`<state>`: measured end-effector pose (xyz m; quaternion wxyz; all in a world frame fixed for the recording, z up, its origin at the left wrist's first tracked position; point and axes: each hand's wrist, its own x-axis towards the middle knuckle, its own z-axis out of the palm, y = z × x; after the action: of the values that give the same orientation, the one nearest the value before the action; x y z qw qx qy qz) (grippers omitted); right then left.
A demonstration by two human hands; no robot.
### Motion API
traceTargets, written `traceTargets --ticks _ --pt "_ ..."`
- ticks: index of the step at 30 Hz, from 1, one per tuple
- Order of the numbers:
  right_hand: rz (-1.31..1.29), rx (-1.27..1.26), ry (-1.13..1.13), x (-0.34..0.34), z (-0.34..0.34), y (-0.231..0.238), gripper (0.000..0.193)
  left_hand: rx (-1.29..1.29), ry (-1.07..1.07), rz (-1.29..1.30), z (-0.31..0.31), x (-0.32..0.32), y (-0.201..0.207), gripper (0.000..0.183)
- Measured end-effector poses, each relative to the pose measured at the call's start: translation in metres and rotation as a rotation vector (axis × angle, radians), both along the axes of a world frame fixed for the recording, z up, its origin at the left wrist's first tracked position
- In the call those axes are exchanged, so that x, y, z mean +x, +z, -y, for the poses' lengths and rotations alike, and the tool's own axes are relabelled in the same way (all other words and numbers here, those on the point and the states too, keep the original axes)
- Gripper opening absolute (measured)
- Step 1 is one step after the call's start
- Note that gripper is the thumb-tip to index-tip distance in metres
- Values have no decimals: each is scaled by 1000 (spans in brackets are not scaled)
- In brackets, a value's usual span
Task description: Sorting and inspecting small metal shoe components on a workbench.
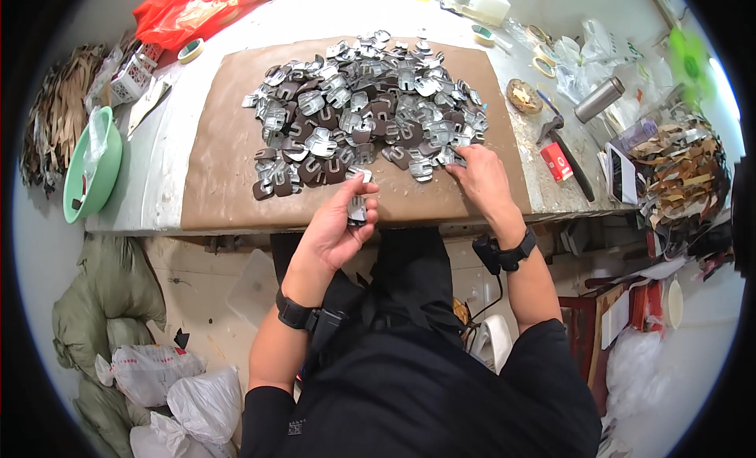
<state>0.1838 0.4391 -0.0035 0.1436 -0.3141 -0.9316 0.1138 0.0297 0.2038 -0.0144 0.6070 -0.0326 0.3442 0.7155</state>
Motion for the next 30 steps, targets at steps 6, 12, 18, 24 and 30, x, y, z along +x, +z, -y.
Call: traceTargets --ticks 6,12,18,24,30 --pt "-142 64 -20 21 -14 -8 32 -146 -76 -919 -46 17 15 34" --pt "-86 -73 -2 10 -20 -9 39 -265 21 -2122 -105 19 -2 42" --pt "-67 -106 -121 1 -17 -10 49 -350 -185 -2211 -121 30 12 39" --pt "-70 -191 -70 10 -26 -12 44 -254 -186 -1651 -116 8 15 25" --pt "-105 -579 -91 6 -33 10 39 -82 -42 -671 -94 -17 7 20"
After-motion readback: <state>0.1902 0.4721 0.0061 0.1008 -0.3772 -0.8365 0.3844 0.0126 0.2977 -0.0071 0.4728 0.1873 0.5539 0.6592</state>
